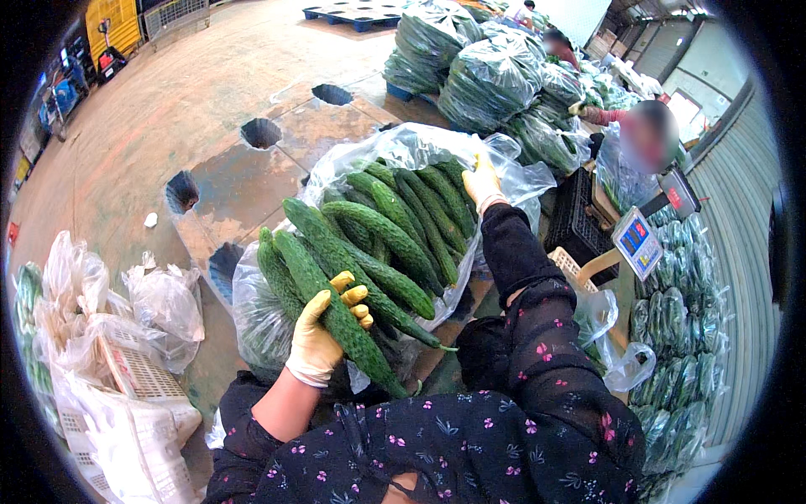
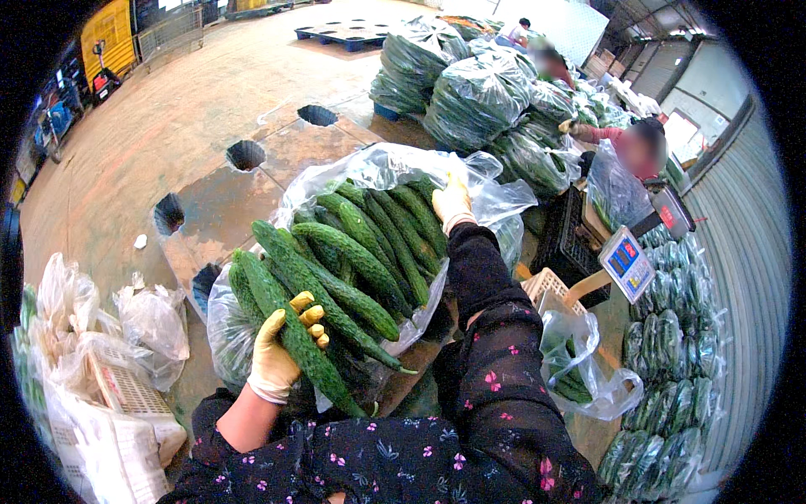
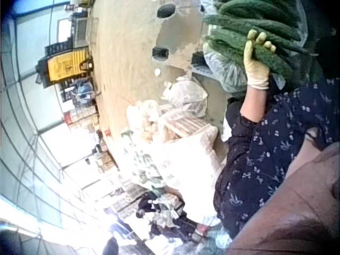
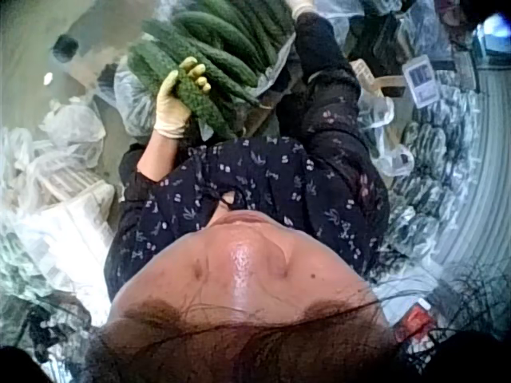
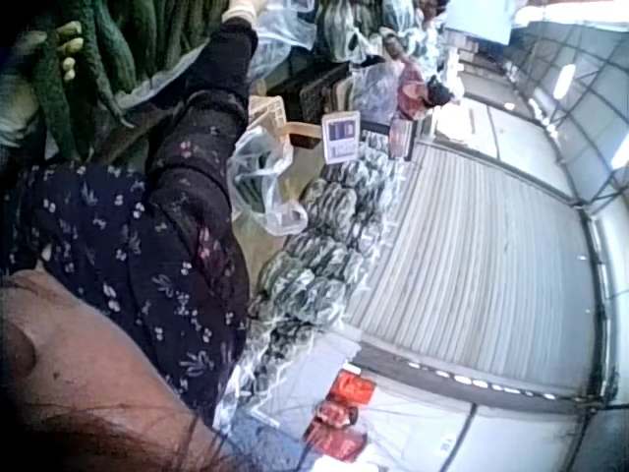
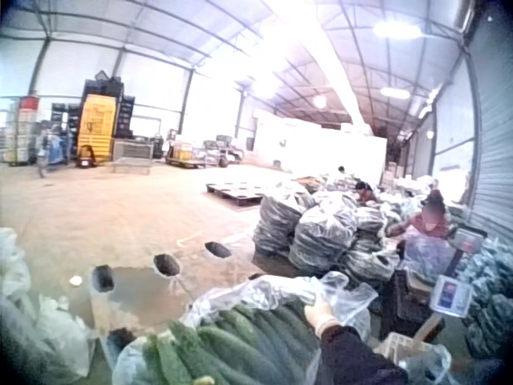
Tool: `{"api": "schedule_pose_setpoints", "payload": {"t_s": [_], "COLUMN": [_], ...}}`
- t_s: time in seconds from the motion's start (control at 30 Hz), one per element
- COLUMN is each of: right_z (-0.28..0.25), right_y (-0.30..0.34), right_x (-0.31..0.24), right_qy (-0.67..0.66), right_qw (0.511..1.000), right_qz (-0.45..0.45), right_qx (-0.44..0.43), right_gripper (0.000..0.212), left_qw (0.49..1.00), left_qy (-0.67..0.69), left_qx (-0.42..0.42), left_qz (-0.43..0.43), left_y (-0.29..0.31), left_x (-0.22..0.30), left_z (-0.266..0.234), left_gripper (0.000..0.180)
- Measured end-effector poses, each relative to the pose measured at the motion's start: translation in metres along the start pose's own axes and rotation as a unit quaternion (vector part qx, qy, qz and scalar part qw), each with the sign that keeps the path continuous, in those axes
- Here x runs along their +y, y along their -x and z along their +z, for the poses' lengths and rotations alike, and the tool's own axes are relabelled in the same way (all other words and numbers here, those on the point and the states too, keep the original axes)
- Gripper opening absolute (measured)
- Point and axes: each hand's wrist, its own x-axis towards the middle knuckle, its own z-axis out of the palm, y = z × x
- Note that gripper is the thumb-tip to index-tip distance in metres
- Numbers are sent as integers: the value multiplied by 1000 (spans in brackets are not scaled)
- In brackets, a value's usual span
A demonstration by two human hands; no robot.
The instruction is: The person sorts cucumbers by hand, weighing them on a digital scale and packing them into plastic bags. They move cucumbers from a large bulk bag into smaller individual bags, ensuring the weight is correct before tying the bags shut.
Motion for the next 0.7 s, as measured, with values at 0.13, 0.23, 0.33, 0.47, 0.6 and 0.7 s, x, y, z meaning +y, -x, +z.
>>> {"api": "schedule_pose_setpoints", "payload": {"t_s": [0.13, 0.23, 0.33, 0.47, 0.6, 0.7], "right_z": [10, 12, -4, 5, -7, -31], "right_y": [5, 30, 29, 38, 81, 123], "right_x": [-7, -35, -42, -30, -20, -11], "right_qy": [206, 244, 191, 77, -387, -633], "right_qw": [971, 968, 968, 981, 872, 648], "right_qz": [-45, -35, -63, -85, 58, 195], "right_qx": [-114, -45, -151, -155, -293, -376], "right_gripper": [66, 72, 58, 54, 41, 39], "left_qw": [1000, 1000, 1000, 998, 996, 999], "left_qy": [11, 11, 10, 47, 67, 42], "left_qx": [-3, 3, -2, -31, -52, -32], "left_qz": [-5, 4, 5, -6, -8, -1], "left_y": [0, 2, 0, -4, -3, 2], "left_x": [1, 3, 2, -1, 0, -1], "left_z": [2, 1, -3, -5, -4, 8], "left_gripper": [51, 51, 51, 47, 46, 48]}}
